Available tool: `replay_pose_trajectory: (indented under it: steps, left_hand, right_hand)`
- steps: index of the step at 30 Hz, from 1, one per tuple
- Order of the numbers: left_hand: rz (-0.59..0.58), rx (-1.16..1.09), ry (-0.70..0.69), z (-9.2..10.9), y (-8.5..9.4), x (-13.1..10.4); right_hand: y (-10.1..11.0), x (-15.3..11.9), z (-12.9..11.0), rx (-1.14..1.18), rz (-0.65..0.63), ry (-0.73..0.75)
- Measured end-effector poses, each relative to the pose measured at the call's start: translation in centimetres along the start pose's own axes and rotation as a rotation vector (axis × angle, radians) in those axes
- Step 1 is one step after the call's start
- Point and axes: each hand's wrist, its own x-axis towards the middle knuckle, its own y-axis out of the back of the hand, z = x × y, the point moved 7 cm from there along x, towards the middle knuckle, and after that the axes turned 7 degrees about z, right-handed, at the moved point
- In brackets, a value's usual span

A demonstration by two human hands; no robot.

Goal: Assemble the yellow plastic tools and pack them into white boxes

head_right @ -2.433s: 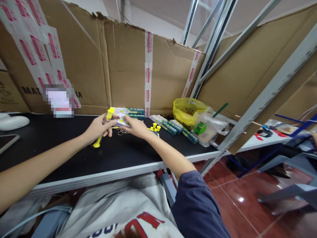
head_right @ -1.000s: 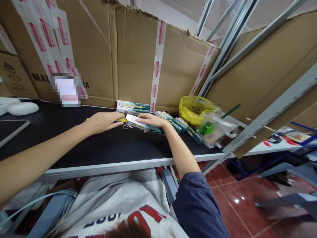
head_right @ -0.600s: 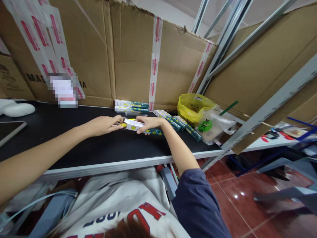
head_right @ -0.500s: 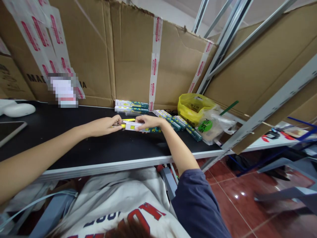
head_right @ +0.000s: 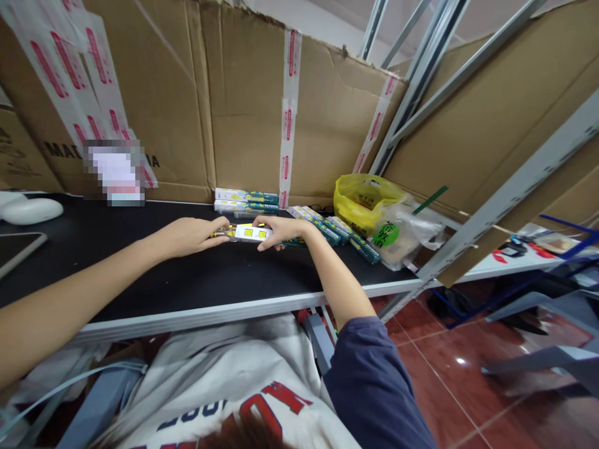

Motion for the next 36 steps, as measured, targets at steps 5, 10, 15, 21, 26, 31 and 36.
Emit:
replay_pose_trajectory:
  steps: [5,10,15,21,26,31,36]
  left_hand:
    - [0.005,-0.065,-0.007,0.4,-0.3,-0.1]
    - [0.047,-0.006,-0.007,-0.3,0.1,0.1]
    - [0.113,0.12,0.12,-1.6,1.6,0.2]
    - [0.264,-0.289,0.115,-0.7,1.6,0.0]
    - [0.396,-0.903,0.425,-3.0,0.9,0.1]
    - [0.328,-1.533,0.548,-4.4,0.2,0.6]
    - [0.362,-1.601,0.523,-4.8,0.2,0.6]
  right_hand:
    - [-0.8,0.5,-0.5,-0.061,0.004,0.062]
    - [-0.3,0.8,-0.3,-0.07,0.053,0.09]
    - [0.5,0.8,-0.8,-0.163,0.085,0.184]
    - [-1.7,1.5,-2.4,-0.26,0.05,0.267]
    - [-2.2,1.8,-3.6,-0.262,0.143,0.338]
    - [0.1,1.4,-2.6,-0.203,0.23,0.346]
    - [1.3,1.4,-1.4,-0.139,0.26,0.314]
